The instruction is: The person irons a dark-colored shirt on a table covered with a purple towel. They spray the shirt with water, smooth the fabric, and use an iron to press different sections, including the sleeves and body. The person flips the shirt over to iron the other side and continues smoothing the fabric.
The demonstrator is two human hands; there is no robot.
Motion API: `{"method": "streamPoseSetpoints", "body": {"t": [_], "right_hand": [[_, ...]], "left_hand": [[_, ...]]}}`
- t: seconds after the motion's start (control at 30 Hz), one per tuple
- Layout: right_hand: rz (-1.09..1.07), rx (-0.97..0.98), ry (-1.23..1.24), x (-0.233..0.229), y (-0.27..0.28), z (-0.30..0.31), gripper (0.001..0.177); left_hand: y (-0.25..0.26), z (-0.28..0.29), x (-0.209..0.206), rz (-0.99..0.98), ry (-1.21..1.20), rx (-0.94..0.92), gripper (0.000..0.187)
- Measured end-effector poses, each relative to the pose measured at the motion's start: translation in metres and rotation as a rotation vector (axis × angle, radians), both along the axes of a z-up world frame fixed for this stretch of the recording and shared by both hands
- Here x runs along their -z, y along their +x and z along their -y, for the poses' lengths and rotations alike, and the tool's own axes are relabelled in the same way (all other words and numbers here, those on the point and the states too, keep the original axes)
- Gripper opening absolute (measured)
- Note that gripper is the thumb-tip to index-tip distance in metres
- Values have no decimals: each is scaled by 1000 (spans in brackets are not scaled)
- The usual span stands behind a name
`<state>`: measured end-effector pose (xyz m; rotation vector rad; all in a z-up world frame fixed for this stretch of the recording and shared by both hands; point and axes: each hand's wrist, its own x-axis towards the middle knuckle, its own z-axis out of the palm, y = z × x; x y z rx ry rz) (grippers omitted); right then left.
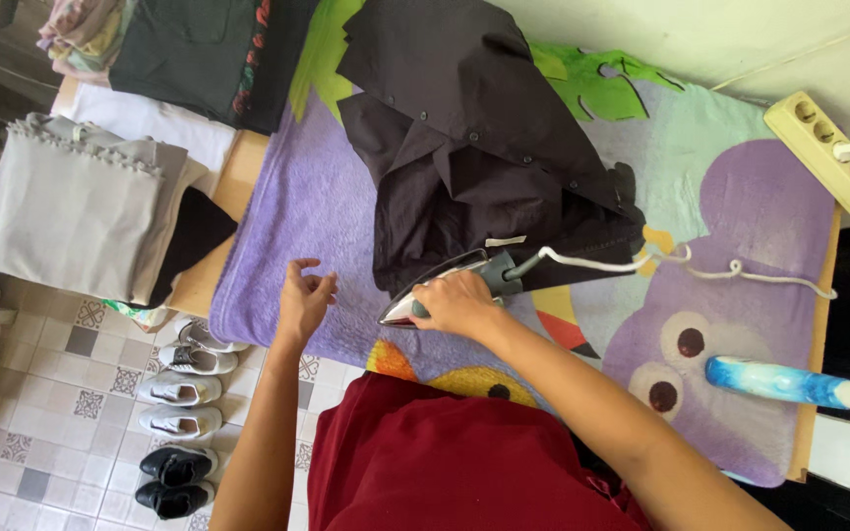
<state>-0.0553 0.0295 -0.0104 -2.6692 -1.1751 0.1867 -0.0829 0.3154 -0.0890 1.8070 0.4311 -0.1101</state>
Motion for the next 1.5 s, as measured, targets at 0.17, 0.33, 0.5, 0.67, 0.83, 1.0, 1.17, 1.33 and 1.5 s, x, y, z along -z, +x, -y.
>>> {"method": "streamPoseSetpoints", "body": {"t": [0.17, 0.33, 0.5, 0.67, 0.83, 1.0, 1.17, 1.33, 1.5], "right_hand": [[-14, 292, -17, 0, 17, -26, 44], [-179, 157, -154, -11, 5, -21, 47], [-273, 148, -208, -14, 1, -21, 43], [-188, 480, -42, -11, 11, -45, 42], [-164, 341, -114, -17, -12, -17, 53], [-217, 508, -172, -20, 16, 91, 56], [-48, 681, -165, -38, 43, 210, 50], [3, 582, -255, -36, 44, 217, 51], [-54, 400, -18, -26, 25, 118, 57]], "left_hand": [[11, 4, 0, 70, 7, 34, 39], [25, 1, -6, 120, -9, 124, 37], [33, -4, -15, 63, 21, 191, 36], [55, 4, -23, 35, 47, 273, 34], [75, 27, -14, 51, 180, 312, 40], [58, 51, 13, 107, 353, 419, 52], [37, 53, 38, 156, 358, 360, 41], [38, 52, 51, 246, 379, 334, 41], [39, 53, 51, 173, 367, 285, 42]]}}
